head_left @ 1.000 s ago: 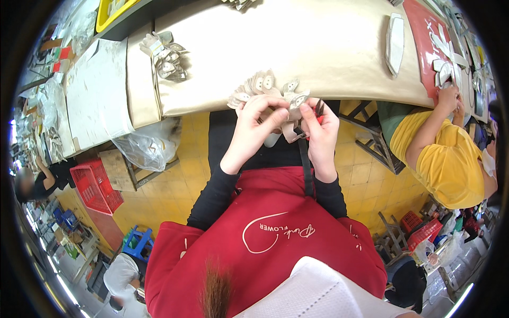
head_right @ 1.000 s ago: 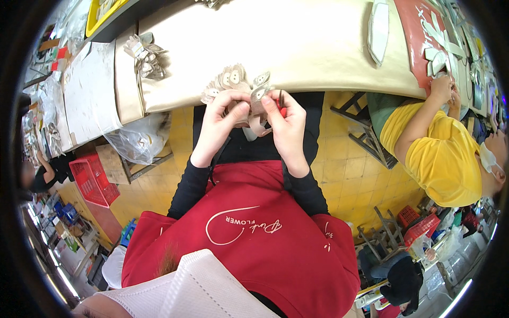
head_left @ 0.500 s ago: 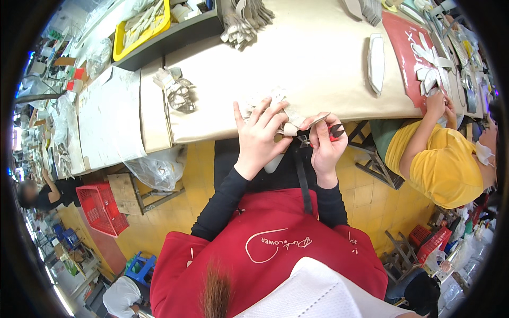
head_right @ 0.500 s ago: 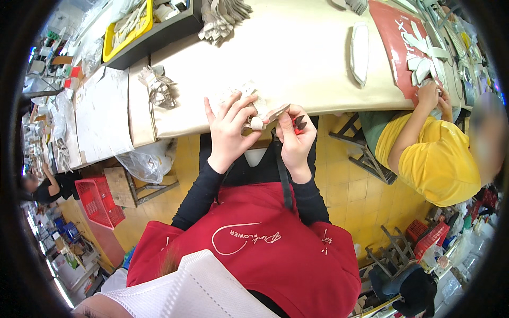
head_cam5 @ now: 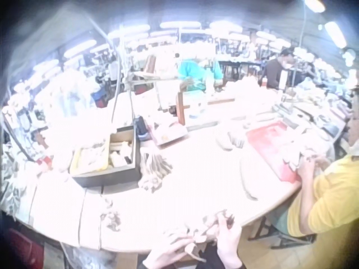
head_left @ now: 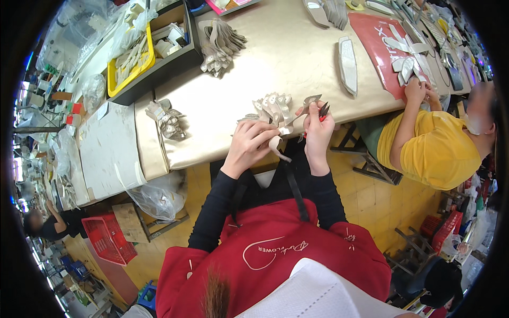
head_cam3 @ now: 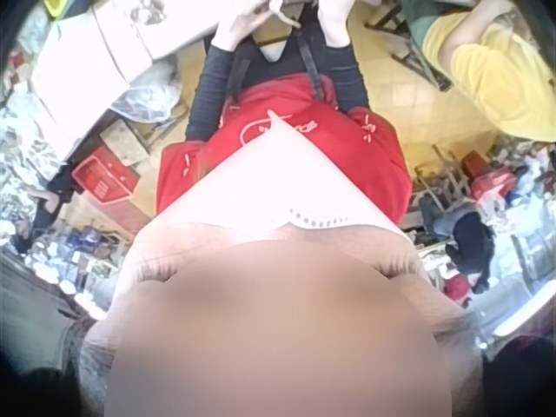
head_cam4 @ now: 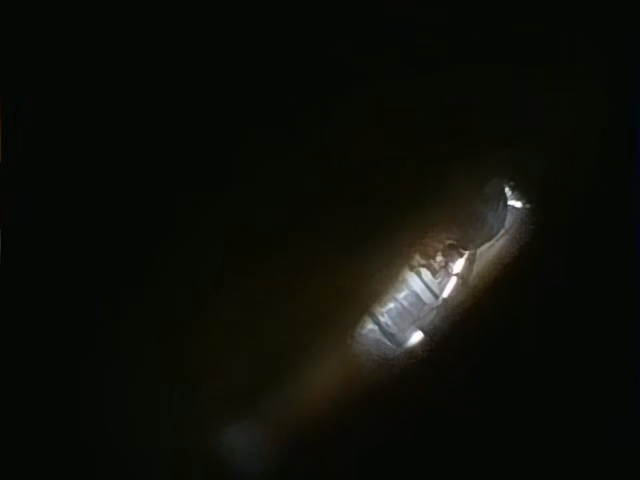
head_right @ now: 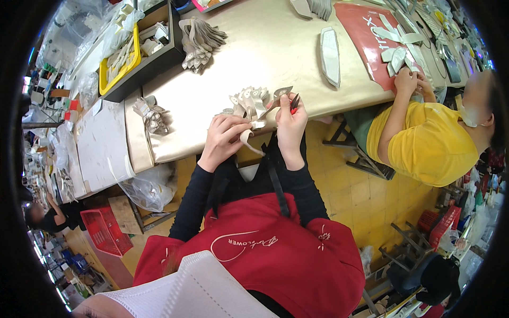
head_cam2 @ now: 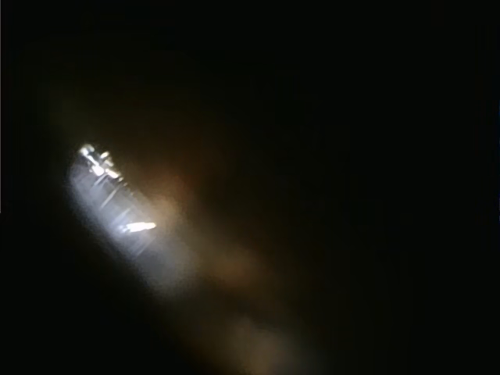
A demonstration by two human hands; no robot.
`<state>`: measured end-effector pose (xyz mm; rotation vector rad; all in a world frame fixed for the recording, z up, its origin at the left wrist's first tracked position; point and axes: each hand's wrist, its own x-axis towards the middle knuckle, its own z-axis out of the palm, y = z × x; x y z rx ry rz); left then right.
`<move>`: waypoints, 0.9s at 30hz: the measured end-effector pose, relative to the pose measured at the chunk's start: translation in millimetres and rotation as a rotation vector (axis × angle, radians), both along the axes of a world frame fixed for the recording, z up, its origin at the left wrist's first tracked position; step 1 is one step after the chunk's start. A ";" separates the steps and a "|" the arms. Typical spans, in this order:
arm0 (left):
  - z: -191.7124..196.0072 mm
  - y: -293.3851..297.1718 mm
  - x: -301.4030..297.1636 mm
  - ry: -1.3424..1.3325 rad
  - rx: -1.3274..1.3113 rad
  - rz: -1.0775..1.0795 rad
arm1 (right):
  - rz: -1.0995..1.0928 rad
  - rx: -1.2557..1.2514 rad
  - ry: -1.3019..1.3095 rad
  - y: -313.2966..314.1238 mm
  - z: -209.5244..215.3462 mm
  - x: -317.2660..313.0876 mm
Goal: The person trims the edges of small beige fabric pieces using a red utility knife. They handle the pieces one at a time, rotate them, and scrape the edges to remove excess material. The finished pieces are stacked on the table.
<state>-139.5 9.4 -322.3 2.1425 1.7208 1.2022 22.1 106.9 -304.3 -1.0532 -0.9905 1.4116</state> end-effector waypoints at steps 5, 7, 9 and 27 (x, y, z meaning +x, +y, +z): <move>4.8 4.2 2.1 0.123 -0.047 -0.048 | -0.012 0.013 -0.004 5.8 -2.5 5.5; 8.6 7.8 3.2 0.166 -0.065 -0.057 | -0.057 -0.018 -0.033 6.9 -4.2 9.5; 12.0 11.4 5.1 0.198 -0.099 -0.079 | -0.082 0.005 -0.025 7.1 -6.0 14.6; 7.0 35.6 18.1 0.209 -0.009 -0.116 | -0.155 -0.027 -0.010 11.7 -3.9 30.1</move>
